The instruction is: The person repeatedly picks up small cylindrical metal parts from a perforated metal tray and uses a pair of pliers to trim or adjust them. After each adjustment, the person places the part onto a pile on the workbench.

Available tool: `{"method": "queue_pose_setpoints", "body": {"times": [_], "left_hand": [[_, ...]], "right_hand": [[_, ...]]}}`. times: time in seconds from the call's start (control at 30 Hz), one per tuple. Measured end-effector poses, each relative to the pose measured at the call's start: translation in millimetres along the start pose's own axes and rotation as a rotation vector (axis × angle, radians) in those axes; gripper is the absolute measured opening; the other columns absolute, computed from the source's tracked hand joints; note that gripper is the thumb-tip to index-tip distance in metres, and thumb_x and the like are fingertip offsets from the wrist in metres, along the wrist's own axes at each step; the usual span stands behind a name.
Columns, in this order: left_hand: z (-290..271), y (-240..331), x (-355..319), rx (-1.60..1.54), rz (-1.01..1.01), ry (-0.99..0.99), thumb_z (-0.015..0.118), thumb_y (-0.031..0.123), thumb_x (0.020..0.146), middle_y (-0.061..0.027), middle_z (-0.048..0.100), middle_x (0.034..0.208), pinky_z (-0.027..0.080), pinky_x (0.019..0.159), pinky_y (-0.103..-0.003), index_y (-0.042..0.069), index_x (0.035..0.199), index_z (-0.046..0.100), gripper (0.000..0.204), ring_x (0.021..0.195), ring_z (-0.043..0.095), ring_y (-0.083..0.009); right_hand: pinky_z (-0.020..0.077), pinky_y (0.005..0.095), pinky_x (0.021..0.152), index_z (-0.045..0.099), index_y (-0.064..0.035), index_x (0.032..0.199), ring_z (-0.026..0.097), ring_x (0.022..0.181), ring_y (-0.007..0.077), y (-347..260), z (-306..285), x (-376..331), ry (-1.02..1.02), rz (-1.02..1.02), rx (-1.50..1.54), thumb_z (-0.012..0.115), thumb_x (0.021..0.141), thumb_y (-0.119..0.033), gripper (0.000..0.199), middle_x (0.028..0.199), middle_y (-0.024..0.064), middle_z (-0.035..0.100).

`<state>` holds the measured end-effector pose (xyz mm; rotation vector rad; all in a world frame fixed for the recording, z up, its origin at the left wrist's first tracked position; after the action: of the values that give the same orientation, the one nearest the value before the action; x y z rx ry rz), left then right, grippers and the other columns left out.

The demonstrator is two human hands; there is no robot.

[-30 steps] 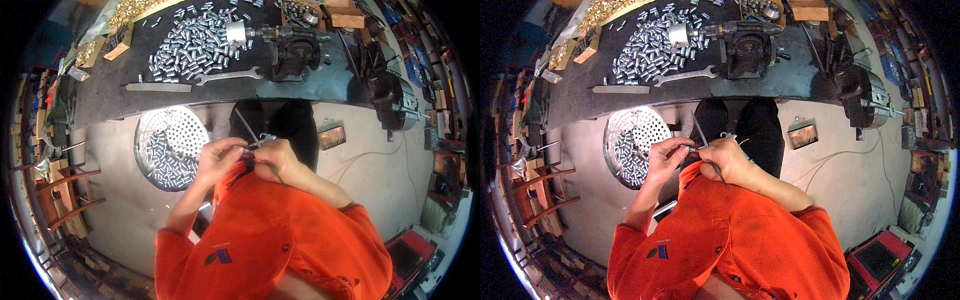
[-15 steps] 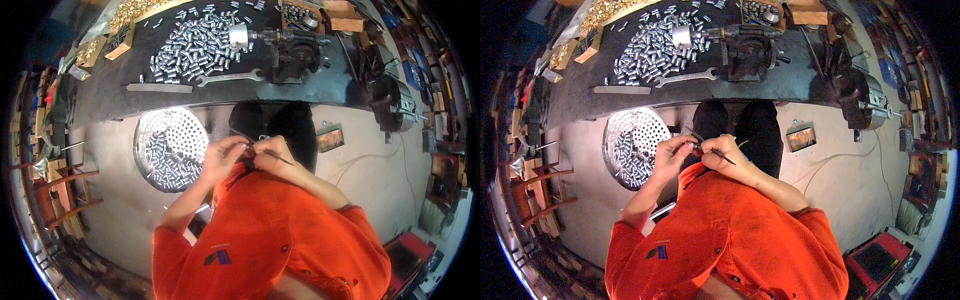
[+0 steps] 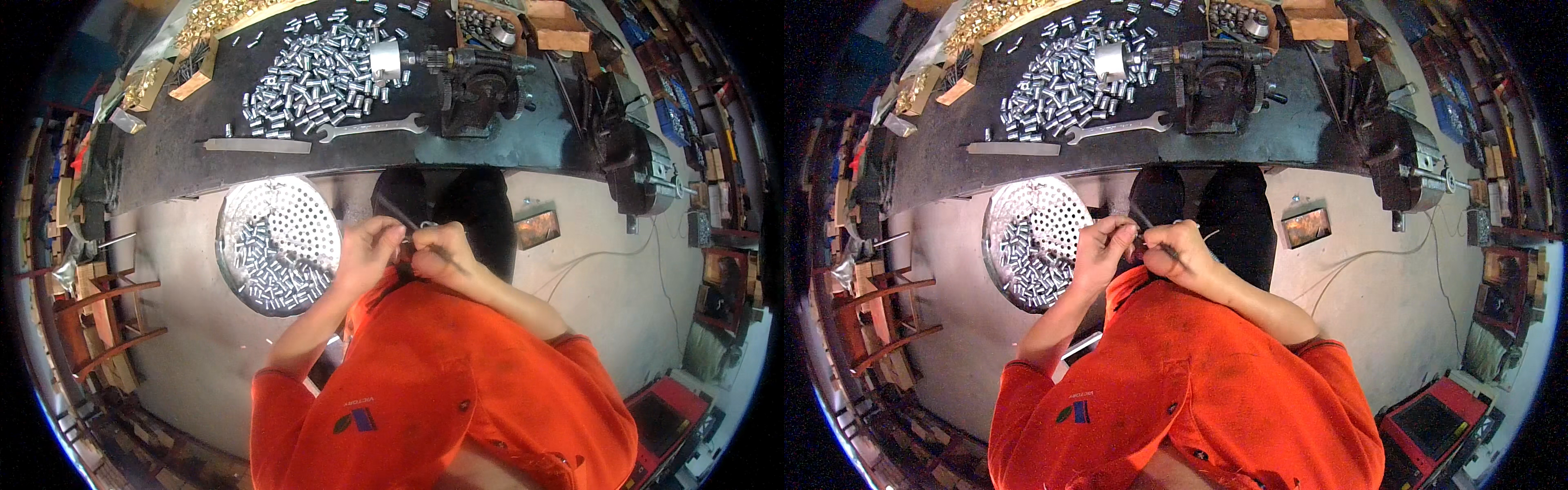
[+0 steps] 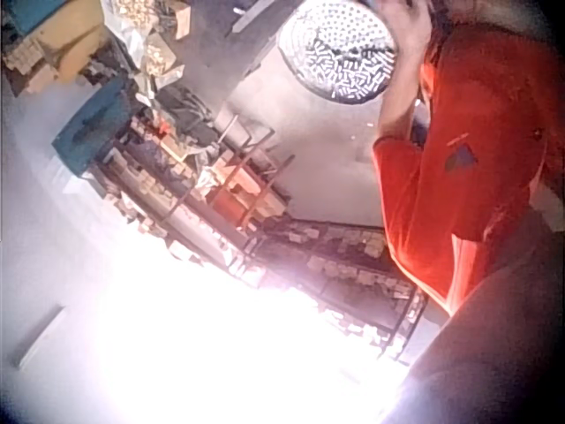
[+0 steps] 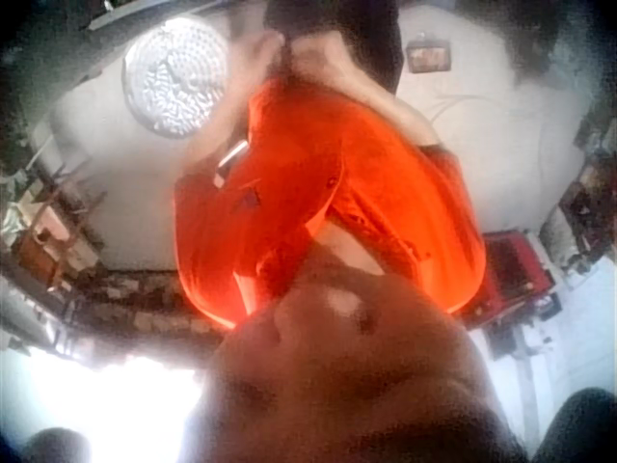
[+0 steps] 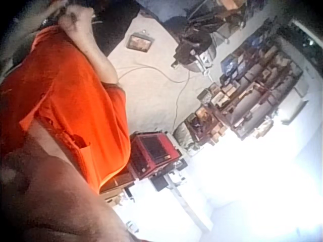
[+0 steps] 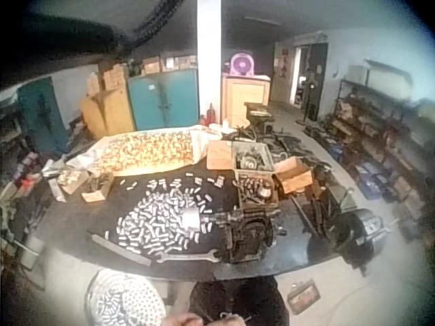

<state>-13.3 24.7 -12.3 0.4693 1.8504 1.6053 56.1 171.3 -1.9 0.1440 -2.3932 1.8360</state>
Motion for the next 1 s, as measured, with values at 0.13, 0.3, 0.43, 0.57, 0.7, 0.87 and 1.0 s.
{"method": "queue_pose_setpoints", "body": {"times": [0.13,0.3,0.43,0.57,0.7,0.87,1.0], "left_hand": [[-1.5,2.7,1.0,0.057,0.112,-0.05,0.055,0.007,0.089,-0.0042,0.059,0.071,0.044,0.057,-0.021,-0.004,0.091,0.059,0.012,0.062,0.054,-0.0081],[-4.8,16.0,0.7,0.041,0.116,-0.114,0.056,-0.001,0.085,-0.0049,0.062,0.074,0.047,0.06,-0.022,-0.004,0.095,0.06,0.011,0.066,0.057,-0.0091],[-24.1,18.3,7.4,-0.014,0.098,0.014,0.059,-0.006,0.081,-0.0054,0.064,0.08,0.049,0.063,-0.022,-0.003,0.095,0.06,0.014,0.07,0.061,-0.0107],[-55.2,10.4,12.7,0.318,0.326,0.279,0.063,-0.005,0.075,-0.0049,0.061,0.07,0.046,0.058,-0.023,-0.002,0.088,0.062,0.013,0.062,0.058,-0.0112],[-55.5,3.2,11.9,0.613,0.446,0.349,0.066,-0.004,0.067,-0.0069,0.055,0.062,0.042,0.053,-0.026,0.001,0.082,0.064,0.016,0.054,0.053,-0.014],[-54.5,-6.7,11.0,0.713,0.477,0.371,0.067,-0.004,0.059,-0.0068,0.051,0.059,0.042,0.05,-0.027,0.003,0.08,0.064,0.023,0.052,0.053,-0.0171],[-55.6,-7.5,10.6,0.755,0.499,0.341,0.068,-0.003,0.055,-0.0064,0.051,0.061,0.043,0.05,-0.03,0.005,0.079,0.063,0.026,0.053,0.054,-0.0195]], "right_hand": [[0.0278,0.0239,0.039,0.046,-0.006,0.051,0.041,0.043,0.0057,13.1,8.6,-7.8,0.009,0.458,0.62,0.045,0.069,-0.006,0.018,0.046,0.0013,0.04],[0.0254,0.0245,0.036,0.041,-0.0067,0.049,0.037,0.037,0.0085,8.6,1.8,-10.7,-0.005,0.524,0.754,0.044,0.067,-0.006,0.018,0.046,0.0013,0.041],[0.0267,0.0248,0.036,0.034,-0.0085,0.048,0.038,0.039,0.0092,1.3,-16.7,-18.1,0.116,0.657,1.022,0.04,0.067,0.002,0.023,0.047,-0.0006,0.033],[0.0259,0.0259,0.037,0.031,-0.0093,0.05,0.034,0.041,0.0101,-8.9,-27.7,-29.5,0.145,0.414,0.596,0.048,0.069,0.003,0.029,0.048,-0.0003,0.034],[0.0232,0.0287,0.042,0.033,-0.0043,0.052,0.032,0.041,0.0126,-36.9,-29.7,-22.5,-0.012,-0.01,0.16,0.047,0.06,0.001,0.018,0.047,0.0031,0.033],[0.0261,0.0303,0.04,0.03,-0.0061,0.051,0.039,0.039,0.0189,-56.8,-17.9,-13.4,-0.139,-0.206,0.049,0.052,0.058,0.008,0.026,0.047,0.0047,0.034],[0.0255,0.0307,0.04,0.032,-0.0061,0.051,0.039,0.039,0.0194,-52.8,-12.1,-12.7,-0.154,-0.186,0.075,0.052,0.057,0.003,0.022,0.047,0.005,0.034]]}}
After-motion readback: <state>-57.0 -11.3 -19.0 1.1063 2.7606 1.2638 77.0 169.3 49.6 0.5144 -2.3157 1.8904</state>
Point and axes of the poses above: each hand's wrist, its own x-axis towards the middle knuckle, its own z-axis out of the palm, y = z × x, the point moved 2 cm from there along x, towards the middle knuckle
